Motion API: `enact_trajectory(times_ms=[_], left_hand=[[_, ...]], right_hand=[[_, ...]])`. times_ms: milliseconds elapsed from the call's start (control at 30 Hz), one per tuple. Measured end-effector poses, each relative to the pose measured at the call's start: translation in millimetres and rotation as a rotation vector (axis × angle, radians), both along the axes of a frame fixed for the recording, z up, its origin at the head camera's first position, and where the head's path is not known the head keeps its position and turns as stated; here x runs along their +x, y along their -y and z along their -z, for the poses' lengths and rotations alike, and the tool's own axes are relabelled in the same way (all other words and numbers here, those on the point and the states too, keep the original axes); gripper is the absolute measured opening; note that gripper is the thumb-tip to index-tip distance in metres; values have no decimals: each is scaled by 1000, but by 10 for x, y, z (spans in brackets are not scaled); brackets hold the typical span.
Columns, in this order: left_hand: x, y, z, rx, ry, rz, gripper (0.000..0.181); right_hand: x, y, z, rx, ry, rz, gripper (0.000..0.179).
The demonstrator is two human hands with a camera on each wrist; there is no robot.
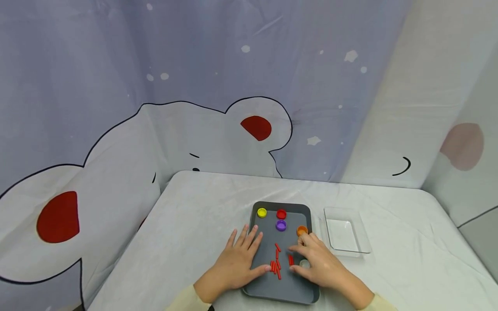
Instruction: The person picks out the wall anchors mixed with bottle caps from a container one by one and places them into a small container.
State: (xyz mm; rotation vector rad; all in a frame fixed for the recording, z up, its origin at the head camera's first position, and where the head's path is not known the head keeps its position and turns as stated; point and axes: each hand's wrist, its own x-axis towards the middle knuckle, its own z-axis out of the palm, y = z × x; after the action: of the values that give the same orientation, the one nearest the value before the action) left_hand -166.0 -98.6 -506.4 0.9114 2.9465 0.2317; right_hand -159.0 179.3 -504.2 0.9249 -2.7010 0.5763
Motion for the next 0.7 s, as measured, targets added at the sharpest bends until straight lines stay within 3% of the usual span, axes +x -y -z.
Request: enact_trajectory(times_ms=[333,700], left_hand=[[12,-27,4,19,6,-26,89],[43,-46,-13,25,-3,-59,91]], right_hand=[[-1,60,17,79,55,62,40],[-11,96,39,79,49,89,31]])
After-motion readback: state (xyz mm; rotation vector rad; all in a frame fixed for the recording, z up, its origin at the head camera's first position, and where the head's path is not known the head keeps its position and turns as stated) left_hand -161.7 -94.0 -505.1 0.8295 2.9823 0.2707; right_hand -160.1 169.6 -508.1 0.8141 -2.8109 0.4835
